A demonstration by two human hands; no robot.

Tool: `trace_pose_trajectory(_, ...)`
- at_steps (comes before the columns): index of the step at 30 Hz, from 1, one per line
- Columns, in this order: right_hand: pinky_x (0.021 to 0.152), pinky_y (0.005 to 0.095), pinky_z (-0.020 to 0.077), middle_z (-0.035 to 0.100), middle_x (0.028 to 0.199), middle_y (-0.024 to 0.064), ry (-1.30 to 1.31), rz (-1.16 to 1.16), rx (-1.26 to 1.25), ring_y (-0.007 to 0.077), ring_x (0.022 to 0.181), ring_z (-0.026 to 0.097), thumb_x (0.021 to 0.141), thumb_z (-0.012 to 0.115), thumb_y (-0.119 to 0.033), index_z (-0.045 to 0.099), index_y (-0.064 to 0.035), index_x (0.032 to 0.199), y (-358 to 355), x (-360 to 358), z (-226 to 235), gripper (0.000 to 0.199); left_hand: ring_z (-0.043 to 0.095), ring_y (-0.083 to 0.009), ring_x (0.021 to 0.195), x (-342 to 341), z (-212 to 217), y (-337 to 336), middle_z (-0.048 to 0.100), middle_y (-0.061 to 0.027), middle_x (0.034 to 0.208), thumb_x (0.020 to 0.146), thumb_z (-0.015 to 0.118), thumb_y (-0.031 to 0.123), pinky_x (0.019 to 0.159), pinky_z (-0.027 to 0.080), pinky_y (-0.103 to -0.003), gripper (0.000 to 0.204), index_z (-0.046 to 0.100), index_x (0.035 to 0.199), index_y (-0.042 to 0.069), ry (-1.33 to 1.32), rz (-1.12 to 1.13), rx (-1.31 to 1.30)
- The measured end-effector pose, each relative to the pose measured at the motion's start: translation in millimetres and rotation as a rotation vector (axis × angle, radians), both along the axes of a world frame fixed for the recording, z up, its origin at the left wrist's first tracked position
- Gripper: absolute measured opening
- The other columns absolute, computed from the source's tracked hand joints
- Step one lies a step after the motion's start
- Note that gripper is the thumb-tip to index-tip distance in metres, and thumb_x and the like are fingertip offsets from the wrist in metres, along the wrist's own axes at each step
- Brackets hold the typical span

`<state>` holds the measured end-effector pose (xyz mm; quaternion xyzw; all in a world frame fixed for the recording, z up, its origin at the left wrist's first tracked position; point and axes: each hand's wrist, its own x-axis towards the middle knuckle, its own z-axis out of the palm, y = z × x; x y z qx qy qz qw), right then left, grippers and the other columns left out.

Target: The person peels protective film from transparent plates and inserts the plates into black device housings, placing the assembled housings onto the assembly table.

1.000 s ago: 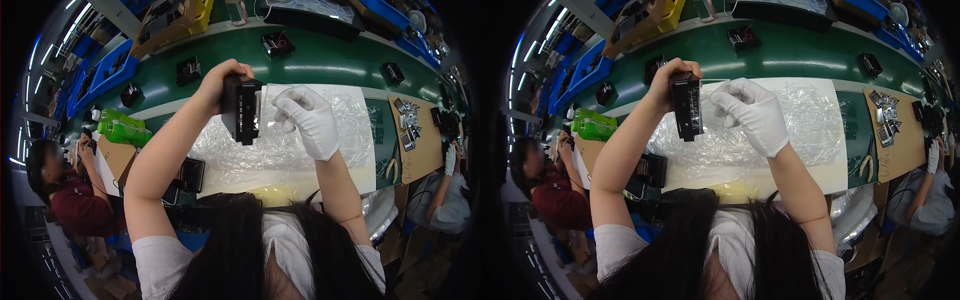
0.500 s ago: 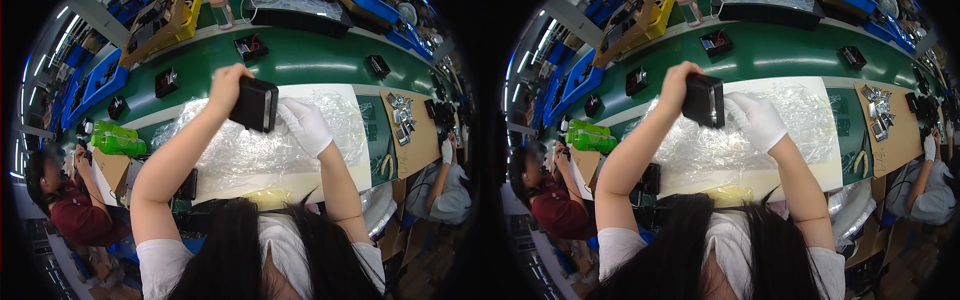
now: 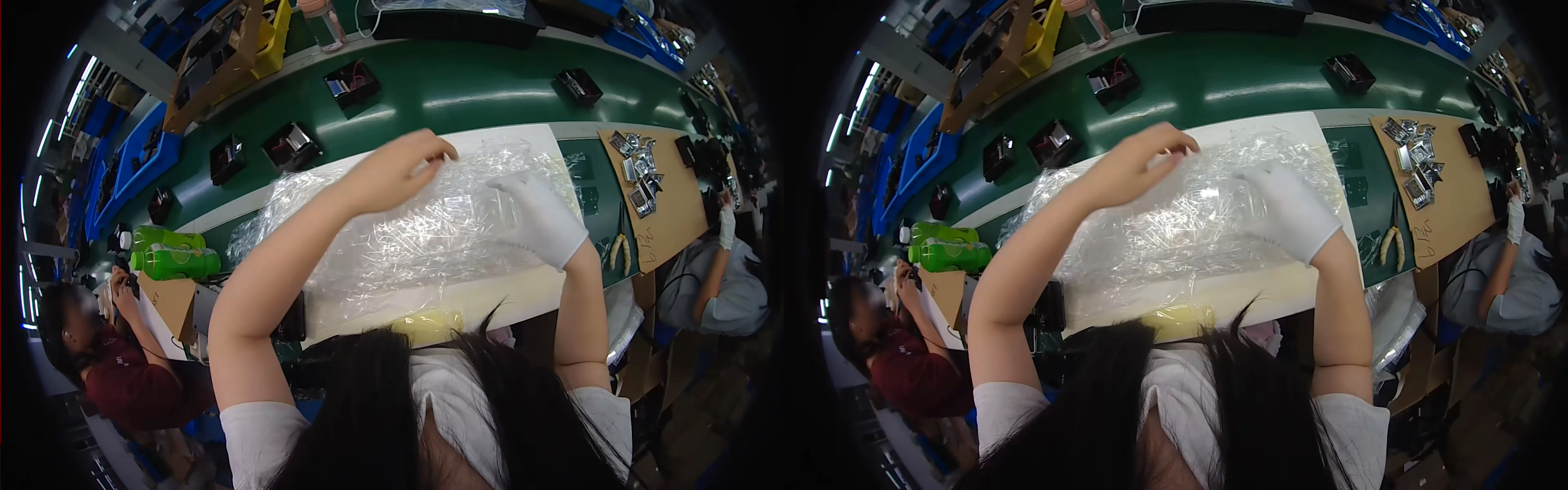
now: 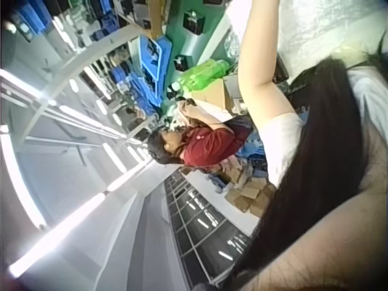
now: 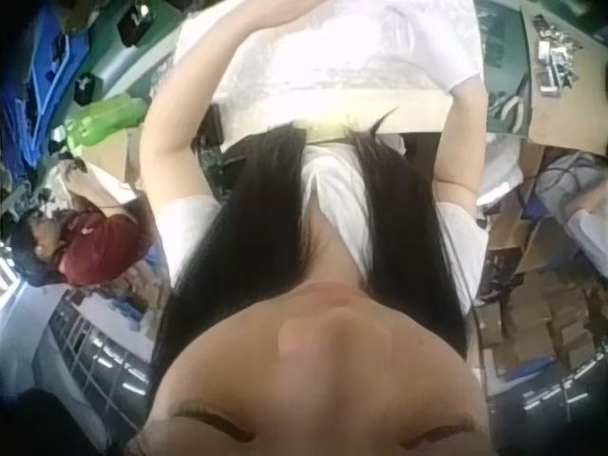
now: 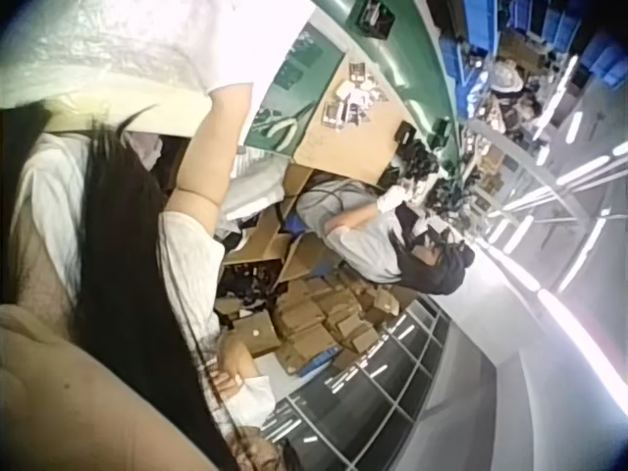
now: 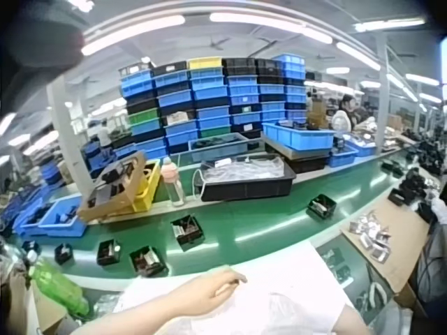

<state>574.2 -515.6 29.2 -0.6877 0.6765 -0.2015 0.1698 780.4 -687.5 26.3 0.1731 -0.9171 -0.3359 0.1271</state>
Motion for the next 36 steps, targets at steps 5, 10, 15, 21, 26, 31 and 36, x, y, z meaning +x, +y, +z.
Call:
trace_pose_trajectory(5, 0.099, 0.0369, 0.0443, 0.06, 0.119, 0.0138, 0.113, 0.009, 0.169, 0.0321, 0.108, 0.056, 0.057, 0.081, -0.007, 0.053, -0.0092, 0.129, 1, -10, 8, 0.077, 0.059, -0.0219, 0.094, -29, -31, 15, 0.061, -0.0032, 0.108, 0.097, 0.052, 0.018, 0.087, 0.048, -0.032, 0.023, 0.063, 0.115, 0.012, 0.078, -0.143, -0.41)
trace_pose_trajectory(10, 0.097, 0.0385, 0.0456, 0.058, 0.118, 0.0154, 0.151, -0.008, 0.351, 0.0334, 0.105, 0.056, 0.05, 0.085, -0.01, 0.052, -0.0069, 0.127, -13, -11, 11, 0.084, 0.059, -0.0214, 0.097, -39, -49, 9, 0.061, -0.0007, 0.111, 0.097, 0.052, 0.023, 0.088, 0.047, -0.032, 0.025, 0.062, 0.118, 0.015, -0.032, -0.123, -0.528)
trace_pose_trajectory(15, 0.094, 0.0389, 0.0467, 0.059, 0.115, 0.0156, -0.004, 0.055, -0.051, 0.0336, 0.101, 0.057, 0.048, 0.086, -0.011, 0.053, -0.0057, 0.125, 2, -29, -19, 0.084, 0.06, -0.02, 0.098, -39, -51, 12, 0.061, 0.0002, 0.111, 0.097, 0.052, 0.024, 0.088, 0.047, -0.031, 0.026, 0.062, 0.12, 0.016, -0.026, -0.118, -0.664)
trace_pose_trajectory(21, 0.092, 0.0382, 0.0472, 0.058, 0.115, 0.0155, 0.176, 0.008, 0.253, 0.0329, 0.097, 0.057, 0.049, 0.087, -0.013, 0.054, -0.0064, 0.124, -22, -16, -2, 0.083, 0.06, -0.02, 0.1, -42, -43, 15, 0.061, 0.0003, 0.112, 0.097, 0.052, 0.025, 0.089, 0.047, -0.032, 0.027, 0.063, 0.12, 0.016, -0.087, -0.076, -0.614)
trace_pose_trajectory(26, 0.088, 0.0363, 0.0483, 0.061, 0.109, 0.0132, 0.013, 0.043, -0.036, 0.0298, 0.09, 0.059, 0.053, 0.086, -0.011, 0.059, -0.0055, 0.116, -4, -26, -16, 0.068, 0.06, -0.0196, 0.102, -43, -43, 18, 0.062, 0.0002, 0.113, 0.097, 0.051, 0.024, 0.089, 0.046, -0.033, 0.027, 0.063, 0.12, 0.017, -0.143, -0.07, -0.513)
trace_pose_trajectory(31, 0.067, 0.0271, 0.0441, 0.063, 0.077, 0.008, -0.563, -0.193, -0.063, 0.0188, 0.068, 0.055, 0.063, 0.077, 0.0, 0.068, 0.0001, 0.072, 54, -53, -19, 0.013, 0.06, -0.0207, 0.106, -39, -51, 14, 0.062, -0.0031, 0.118, 0.1, 0.044, 0.019, 0.093, 0.046, -0.033, 0.03, 0.06, 0.125, 0.015, -0.13, -0.078, -0.456)
trace_pose_trajectory(36, 0.076, 0.0295, 0.041, 0.06, 0.076, 0.0092, -1.688, -0.023, -0.544, 0.0213, 0.075, 0.051, 0.067, 0.062, 0.008, 0.066, 0.0018, 0.07, 79, -74, -46, 0.008, 0.06, -0.0246, 0.105, -36, -46, -42, 0.06, -0.0116, 0.121, 0.091, 0.053, 0.007, 0.087, 0.052, -0.038, 0.035, 0.057, 0.126, 0.008, 0.093, 0.141, 0.162)
